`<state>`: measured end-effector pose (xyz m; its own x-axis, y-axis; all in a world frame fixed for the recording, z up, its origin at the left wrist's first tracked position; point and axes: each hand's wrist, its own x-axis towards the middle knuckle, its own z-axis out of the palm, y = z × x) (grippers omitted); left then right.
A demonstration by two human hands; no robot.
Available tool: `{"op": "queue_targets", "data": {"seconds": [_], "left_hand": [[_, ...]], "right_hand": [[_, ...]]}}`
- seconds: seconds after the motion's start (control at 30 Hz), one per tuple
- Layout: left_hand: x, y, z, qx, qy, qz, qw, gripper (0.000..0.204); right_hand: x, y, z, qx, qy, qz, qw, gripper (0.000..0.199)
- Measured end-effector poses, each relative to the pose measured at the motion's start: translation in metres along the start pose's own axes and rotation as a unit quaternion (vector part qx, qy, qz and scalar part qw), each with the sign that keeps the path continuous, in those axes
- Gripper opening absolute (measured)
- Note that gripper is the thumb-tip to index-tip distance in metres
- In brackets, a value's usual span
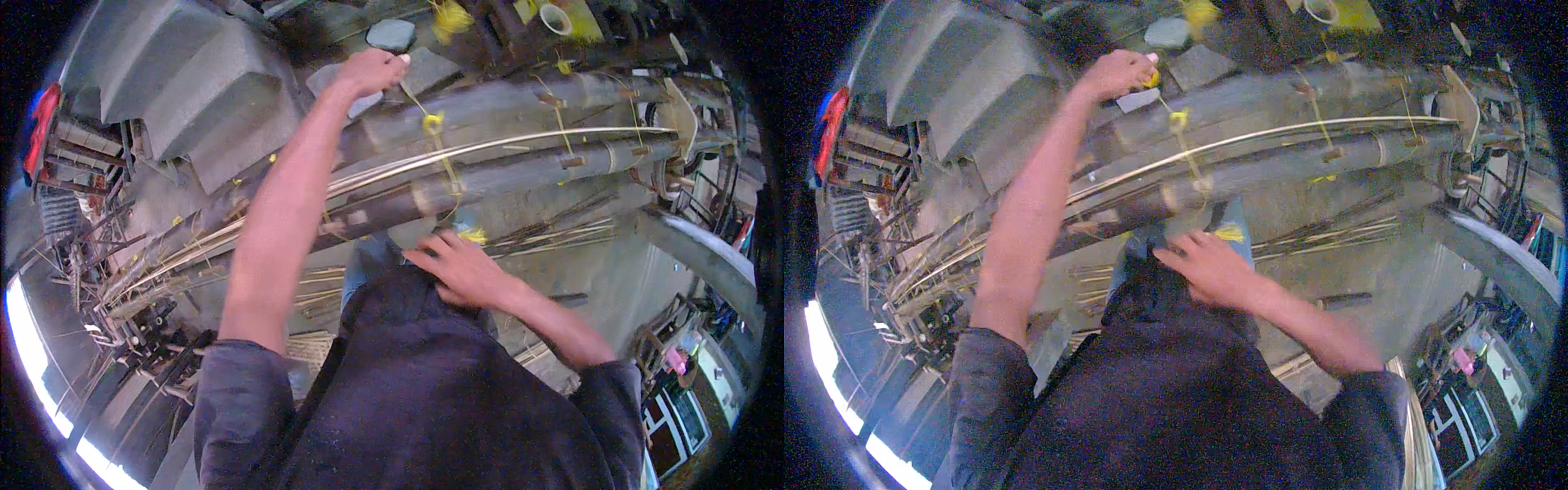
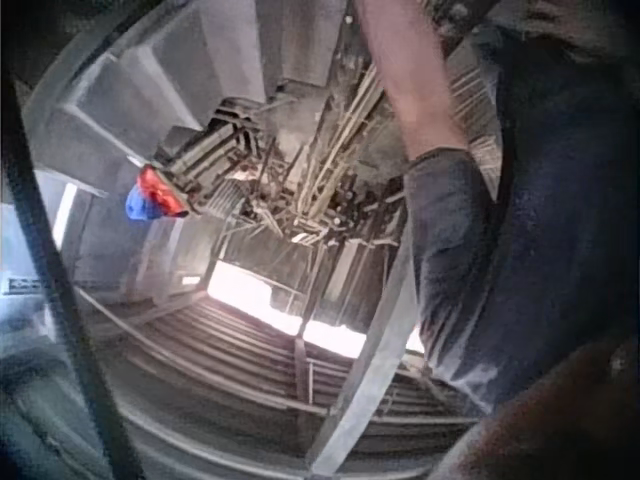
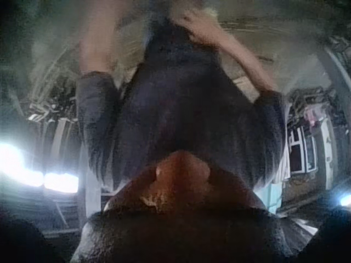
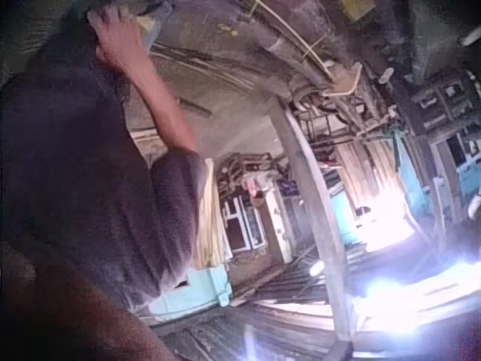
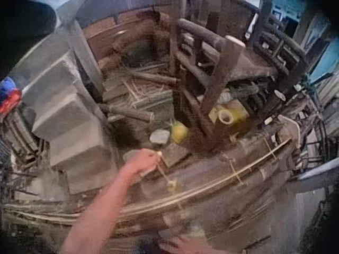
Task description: The person repeatedly ties thin bamboo sticks to a horizontal metal frame using yellow string. They pull string from a spool, wrap it around the sticks and frame, and secure it with knots. The person works along the length of the frame, handling the sticks and string by hand.
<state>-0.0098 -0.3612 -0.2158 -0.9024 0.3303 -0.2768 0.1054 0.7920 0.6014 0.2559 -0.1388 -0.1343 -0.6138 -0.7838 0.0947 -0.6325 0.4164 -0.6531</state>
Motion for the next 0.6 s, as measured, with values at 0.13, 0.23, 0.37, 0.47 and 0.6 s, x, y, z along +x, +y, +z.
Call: {"op": "queue_targets", "data": {"seconds": [0.13,0.23,0.37,0.47,0.6], "left_hand": [[-0.066,-0.014,-0.076,0.02,0.093,0.022,0.995,0.046],[-0.135,-0.009,-0.09,-0.059,0.15,0.034,0.986,0.039],[-0.257,-0.018,-0.056,-0.059,0.119,-0.02,0.991,0.029],[-0.282,-0.042,0.028,-0.18,0.216,0.056,0.958,0.024],[-0.274,-0.017,0.002,-0.052,0.233,0.028,0.971,0.02]], "right_hand": [[0.021,-0.056,0.046,0.636,-0.007,0.361,0.682,0.058],[0.071,-0.035,0.16,0.588,0.063,0.503,0.63,0.037],[0.114,-0.107,-0.007,0.116,0.079,0.243,0.96,0.006],[0.213,-0.139,-0.081,-0.139,-0.019,-0.056,0.989,0.027],[0.322,-0.044,-0.024,0.089,-0.017,-0.19,0.978,0.028]]}}
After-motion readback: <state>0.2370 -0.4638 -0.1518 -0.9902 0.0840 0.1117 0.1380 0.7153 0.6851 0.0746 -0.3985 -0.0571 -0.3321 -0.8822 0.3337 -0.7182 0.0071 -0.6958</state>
